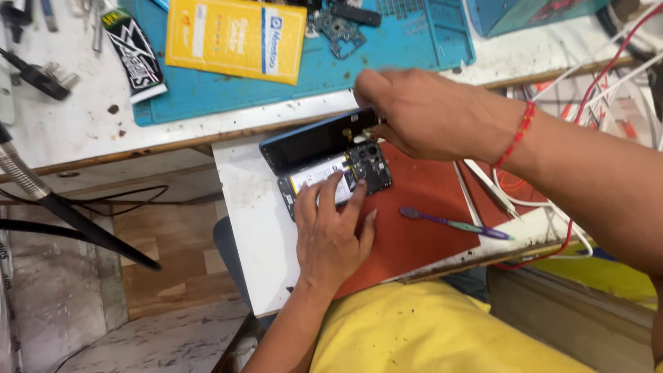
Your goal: The person uses a screwdriver to tighten screws on the internal components of a disassembled blue smartphone. They repeatedly secure the motherboard and camera assembly while the device remains open on a red work mat. The person then closes the phone's back cover and briefly handles a gold-colored card.
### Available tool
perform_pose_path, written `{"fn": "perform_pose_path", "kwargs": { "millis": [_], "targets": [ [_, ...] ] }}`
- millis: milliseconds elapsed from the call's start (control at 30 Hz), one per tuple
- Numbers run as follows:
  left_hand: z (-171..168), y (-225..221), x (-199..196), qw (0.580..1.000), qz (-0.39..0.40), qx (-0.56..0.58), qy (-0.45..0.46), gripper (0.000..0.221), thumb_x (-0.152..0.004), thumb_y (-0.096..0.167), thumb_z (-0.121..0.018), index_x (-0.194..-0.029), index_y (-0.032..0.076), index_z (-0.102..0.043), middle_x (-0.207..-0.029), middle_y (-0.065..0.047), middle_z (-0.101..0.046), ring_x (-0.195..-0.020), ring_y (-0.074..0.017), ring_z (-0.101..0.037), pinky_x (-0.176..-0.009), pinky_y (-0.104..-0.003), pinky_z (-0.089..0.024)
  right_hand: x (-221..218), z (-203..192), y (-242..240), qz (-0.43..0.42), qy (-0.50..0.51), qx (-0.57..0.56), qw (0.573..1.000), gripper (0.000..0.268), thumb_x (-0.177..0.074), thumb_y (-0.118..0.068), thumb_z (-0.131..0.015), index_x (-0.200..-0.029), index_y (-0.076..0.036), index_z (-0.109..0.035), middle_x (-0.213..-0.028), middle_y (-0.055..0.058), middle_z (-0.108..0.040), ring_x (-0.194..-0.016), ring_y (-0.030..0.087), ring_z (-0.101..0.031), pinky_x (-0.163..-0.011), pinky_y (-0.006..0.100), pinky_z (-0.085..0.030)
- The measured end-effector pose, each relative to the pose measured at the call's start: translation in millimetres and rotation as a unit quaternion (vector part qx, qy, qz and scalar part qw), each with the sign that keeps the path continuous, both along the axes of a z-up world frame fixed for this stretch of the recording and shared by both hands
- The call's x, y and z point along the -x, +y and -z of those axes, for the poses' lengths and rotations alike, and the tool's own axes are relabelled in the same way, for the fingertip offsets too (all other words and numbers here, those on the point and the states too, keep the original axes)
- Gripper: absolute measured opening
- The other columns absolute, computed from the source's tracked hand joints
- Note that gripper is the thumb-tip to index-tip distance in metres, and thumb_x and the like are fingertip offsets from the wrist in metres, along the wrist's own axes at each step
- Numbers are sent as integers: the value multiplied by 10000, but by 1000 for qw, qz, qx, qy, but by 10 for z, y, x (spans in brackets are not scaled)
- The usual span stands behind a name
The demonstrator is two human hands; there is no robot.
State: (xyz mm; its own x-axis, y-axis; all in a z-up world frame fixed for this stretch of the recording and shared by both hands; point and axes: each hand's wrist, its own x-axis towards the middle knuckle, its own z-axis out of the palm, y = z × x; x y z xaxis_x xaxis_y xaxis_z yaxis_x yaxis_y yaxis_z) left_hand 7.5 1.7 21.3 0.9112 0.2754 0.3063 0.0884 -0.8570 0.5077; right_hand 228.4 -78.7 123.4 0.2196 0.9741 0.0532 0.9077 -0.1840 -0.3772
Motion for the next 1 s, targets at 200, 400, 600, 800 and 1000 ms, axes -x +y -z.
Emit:
{"fn": "perform_pose_path", "kwargs": {
  "millis": [200,400,600,800,1000],
  "targets": [
    [2,22,10,1000,0,-3,-1,436,-860,287,-757,-1250,96,-718,-1374,-183,-547,-1275,-373,-463,-1155,-577,-326,-76,-6,-273,126,10,-82,989,404,-912,-211,-833,-1104,-13,-538,-826,166,-665,-717,354,-678,-595,429,-527],
    [1,17,12,1000,1,-12,3,431,-867,293,-753,-1250,98,-712,-1369,-189,-534,-1274,-381,-456,-1142,-577,-328,-313,-544,-935,283,-134,-146,938,295,-1085,-169,-799,-973,42,-627,-742,141,-600,-605,218,-574,-570,322,-429],
    [35,-11,15,1000,0,-19,9,435,-874,309,-752,-1258,110,-709,-1381,-175,-526,-1276,-375,-452,-1146,-588,-319,-616,-388,-904,287,-97,3,953,250,-1069,-236,-724,-1001,5,-727,-684,171,-623,-565,292,-598,-555,415,-471],
    [34,-16,15,1000,-3,-24,20,426,-876,312,-746,-1254,120,-710,-1383,-178,-522,-1292,-381,-445,-1150,-584,-310,-844,260,-702,232,-37,-20,972,178,-1000,-218,-727,-1032,-47,-768,-926,171,-739,-818,382,-706,-805,464,-557],
    [31,-14,14,1000,-5,-18,18,430,-879,310,-747,-1262,118,-713,-1390,-174,-525,-1290,-375,-452,-1163,-583,-314,-864,492,-669,248,-61,0,967,143,-975,-195,-729,-1011,-80,-805,-915,177,-742,-821,400,-699,-830,471,-565]
  ]
}}
